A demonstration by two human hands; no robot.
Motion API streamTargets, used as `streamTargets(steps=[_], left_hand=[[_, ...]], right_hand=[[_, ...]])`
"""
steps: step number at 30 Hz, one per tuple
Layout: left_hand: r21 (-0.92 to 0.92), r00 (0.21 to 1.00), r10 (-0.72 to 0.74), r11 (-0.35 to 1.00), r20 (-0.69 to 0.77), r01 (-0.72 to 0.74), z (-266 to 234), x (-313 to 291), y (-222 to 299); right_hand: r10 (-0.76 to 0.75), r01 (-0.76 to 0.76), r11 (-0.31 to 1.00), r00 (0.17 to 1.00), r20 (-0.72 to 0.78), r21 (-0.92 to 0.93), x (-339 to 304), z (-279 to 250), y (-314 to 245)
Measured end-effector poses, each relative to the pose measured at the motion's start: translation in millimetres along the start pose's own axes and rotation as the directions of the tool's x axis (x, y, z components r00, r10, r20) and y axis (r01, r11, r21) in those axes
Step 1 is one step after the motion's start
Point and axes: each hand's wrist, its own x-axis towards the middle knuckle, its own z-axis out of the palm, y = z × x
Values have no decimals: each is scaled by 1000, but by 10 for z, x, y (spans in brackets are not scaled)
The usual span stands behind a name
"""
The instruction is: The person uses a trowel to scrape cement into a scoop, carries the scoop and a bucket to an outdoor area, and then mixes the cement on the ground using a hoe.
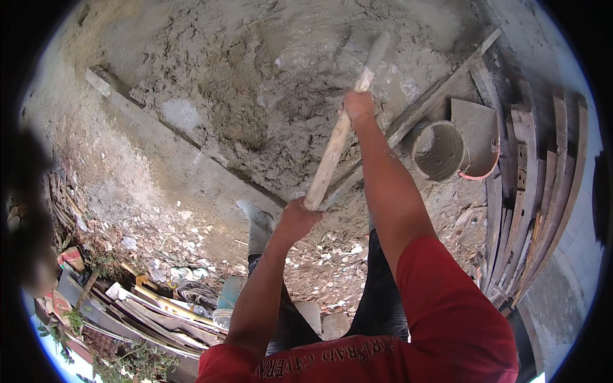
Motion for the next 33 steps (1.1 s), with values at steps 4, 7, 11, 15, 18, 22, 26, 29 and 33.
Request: streamTargets(steps=[4,7,11,15,18,22,26,29,33], left_hand=[[68,974,-221,972,-56,224,-171,-1025,-840],[-45,902,-431,902,-10,430,-248,-1822,-922],[113,962,-259,957,-83,268,-18,-2381,-1392],[173,986,-76,980,-148,101,479,-1905,-1325],[157,978,163,977,-128,-142,939,-813,-816],[177,980,196,965,17,-196,943,147,323],[277,995,79,956,67,-94,224,-203,137],[405,998,-31,914,52,7,-408,-894,11],[364,995,-103,927,14,91,-992,-1676,-353]], right_hand=[[214,-226,969,969,121,99,-1154,491,589],[195,-219,969,962,192,113,-2070,660,868],[174,-163,982,978,119,-97,-2520,498,1392],[196,-218,962,971,140,166,-2498,-216,580],[12,-12,992,1000,-6,122,-1285,-811,239],[-12,17,991,999,-37,133,117,-1281,-84],[232,-233,943,972,31,240,-77,-738,351],[379,-386,850,921,94,359,-797,-231,777],[409,-442,741,894,183,506,-1718,252,819]])
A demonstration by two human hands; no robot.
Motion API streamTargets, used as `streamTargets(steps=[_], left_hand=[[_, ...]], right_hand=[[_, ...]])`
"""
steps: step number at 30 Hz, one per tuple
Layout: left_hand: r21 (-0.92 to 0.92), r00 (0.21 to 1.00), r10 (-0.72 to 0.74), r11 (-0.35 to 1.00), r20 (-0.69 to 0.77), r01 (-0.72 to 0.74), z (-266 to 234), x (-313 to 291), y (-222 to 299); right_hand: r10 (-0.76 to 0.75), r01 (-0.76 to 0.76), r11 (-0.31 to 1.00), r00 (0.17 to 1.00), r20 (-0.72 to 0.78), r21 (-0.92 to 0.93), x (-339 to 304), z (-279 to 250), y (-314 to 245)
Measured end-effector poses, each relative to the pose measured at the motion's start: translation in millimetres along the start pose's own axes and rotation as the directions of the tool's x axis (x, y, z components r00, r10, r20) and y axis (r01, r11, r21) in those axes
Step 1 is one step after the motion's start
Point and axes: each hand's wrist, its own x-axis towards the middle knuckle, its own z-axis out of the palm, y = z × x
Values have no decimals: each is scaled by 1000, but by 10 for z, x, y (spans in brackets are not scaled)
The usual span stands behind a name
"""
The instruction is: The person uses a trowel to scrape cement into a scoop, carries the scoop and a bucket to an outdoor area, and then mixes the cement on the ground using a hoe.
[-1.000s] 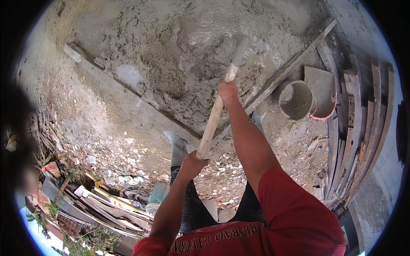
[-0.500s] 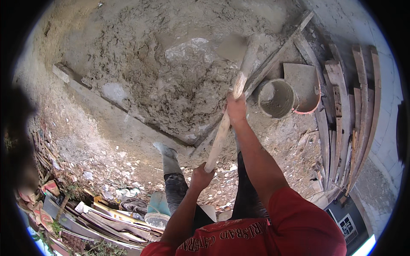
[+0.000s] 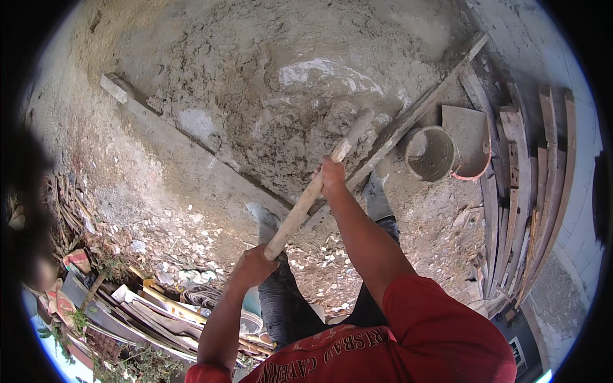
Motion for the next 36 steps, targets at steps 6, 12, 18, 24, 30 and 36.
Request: streamTargets(steps=[6,12,18,24,30,36], left_hand=[[44,998,2,999,-63,1,-18,-488,-1313],[-51,988,-18,999,-154,10,929,-870,-919],[-521,977,-186,847,-100,108,2051,563,-26],[-647,933,-33,729,-360,-224,1340,1343,517],[-962,979,-103,189,178,195,1592,832,1218],[-552,961,-228,787,154,276,2330,-342,244]], right_hand=[[-78,61,988,990,116,145,-1436,-24,625],[5,38,970,984,178,-239,-1117,-353,616],[-116,233,465,972,203,-854,57,321,-162],[-505,628,126,707,495,-768,-13,1436,-920],[-62,562,-372,779,623,-739,548,1181,-837],[-135,239,319,969,205,-917,-494,-454,-38]])
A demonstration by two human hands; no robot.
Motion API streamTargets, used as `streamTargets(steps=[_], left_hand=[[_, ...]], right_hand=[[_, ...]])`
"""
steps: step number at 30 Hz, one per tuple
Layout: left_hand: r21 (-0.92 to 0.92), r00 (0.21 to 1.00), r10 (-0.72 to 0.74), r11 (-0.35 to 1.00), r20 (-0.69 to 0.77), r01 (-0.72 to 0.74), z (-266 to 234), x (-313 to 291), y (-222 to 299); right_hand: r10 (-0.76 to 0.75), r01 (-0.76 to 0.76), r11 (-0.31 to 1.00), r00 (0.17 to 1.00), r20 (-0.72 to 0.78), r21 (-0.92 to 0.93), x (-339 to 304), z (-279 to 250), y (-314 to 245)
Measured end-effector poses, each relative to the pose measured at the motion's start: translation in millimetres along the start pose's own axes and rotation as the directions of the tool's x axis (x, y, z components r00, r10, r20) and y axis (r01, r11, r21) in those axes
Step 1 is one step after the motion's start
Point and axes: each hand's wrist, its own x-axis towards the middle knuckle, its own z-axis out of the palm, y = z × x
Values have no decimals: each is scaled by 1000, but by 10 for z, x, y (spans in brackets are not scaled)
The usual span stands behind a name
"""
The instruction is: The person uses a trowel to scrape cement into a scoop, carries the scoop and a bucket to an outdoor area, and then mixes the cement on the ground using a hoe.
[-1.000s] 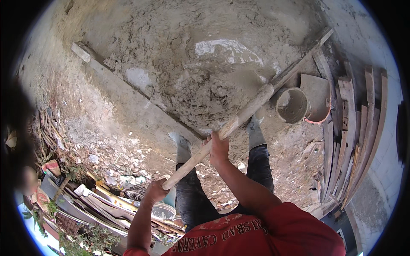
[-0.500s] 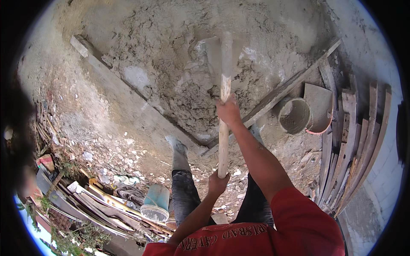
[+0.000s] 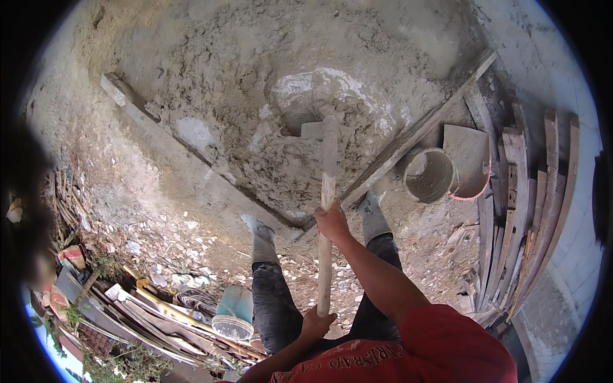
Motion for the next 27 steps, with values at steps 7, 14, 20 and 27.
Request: streamTargets(steps=[7,14,20,27], left_hand=[[9,887,438,897,-148,-441,-122,1204,1494],[-178,989,148,974,32,-140,-539,756,1742],[265,996,-9,964,-91,33,-604,-368,320],[362,891,453,834,-21,-416,91,772,1360]], right_hand=[[-308,362,924,896,-321,122,1076,-1094,-1232],[-42,44,970,999,-15,239,1619,-635,-963],[95,-130,869,991,97,478,-328,19,-217],[-32,270,770,922,-387,579,788,-1646,-137]])
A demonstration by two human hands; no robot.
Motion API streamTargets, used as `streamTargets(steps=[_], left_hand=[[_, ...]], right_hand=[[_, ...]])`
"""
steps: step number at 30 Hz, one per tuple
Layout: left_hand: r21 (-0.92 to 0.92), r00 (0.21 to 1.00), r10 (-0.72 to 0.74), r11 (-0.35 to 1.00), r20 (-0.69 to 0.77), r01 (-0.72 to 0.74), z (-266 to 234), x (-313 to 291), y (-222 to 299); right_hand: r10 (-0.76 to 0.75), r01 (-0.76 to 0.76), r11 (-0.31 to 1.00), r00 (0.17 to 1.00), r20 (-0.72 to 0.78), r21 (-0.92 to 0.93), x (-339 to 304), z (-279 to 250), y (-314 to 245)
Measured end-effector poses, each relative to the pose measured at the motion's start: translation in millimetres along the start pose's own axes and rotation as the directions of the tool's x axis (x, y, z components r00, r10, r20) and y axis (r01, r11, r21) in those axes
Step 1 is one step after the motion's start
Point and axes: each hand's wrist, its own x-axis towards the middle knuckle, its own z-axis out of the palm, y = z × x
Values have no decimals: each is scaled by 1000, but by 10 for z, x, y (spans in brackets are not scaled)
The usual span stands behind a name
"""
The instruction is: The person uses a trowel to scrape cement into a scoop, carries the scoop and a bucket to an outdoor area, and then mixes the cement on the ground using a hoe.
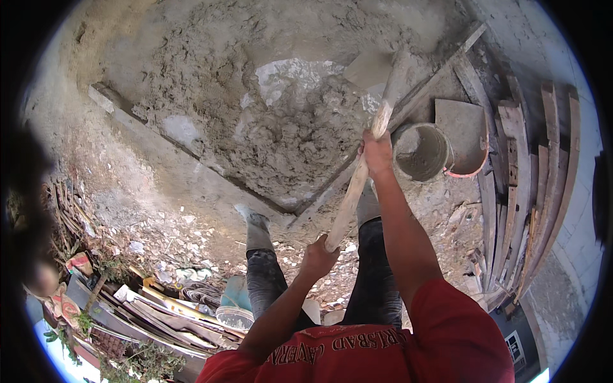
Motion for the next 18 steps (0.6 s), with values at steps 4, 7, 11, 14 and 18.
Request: streamTargets(steps=[4,7,11,14,18], left_hand=[[-57,987,92,995,131,-86,-163,784,620],[8,982,5,1000,187,-7,-432,602,206],[261,984,-64,965,164,19,-1251,-82,37],[405,991,-34,914,127,-21,-2119,-422,-87],[430,999,-42,902,-20,46,-3344,-994,-458]], right_hand=[[109,-109,988,994,-9,-113,1248,-253,-69],[296,-294,955,953,61,-28,1096,64,649],[483,-503,837,864,143,216,168,544,1095],[455,-482,765,874,172,426,-318,1113,958],[498,-528,680,842,207,509,-1403,2025,261]])
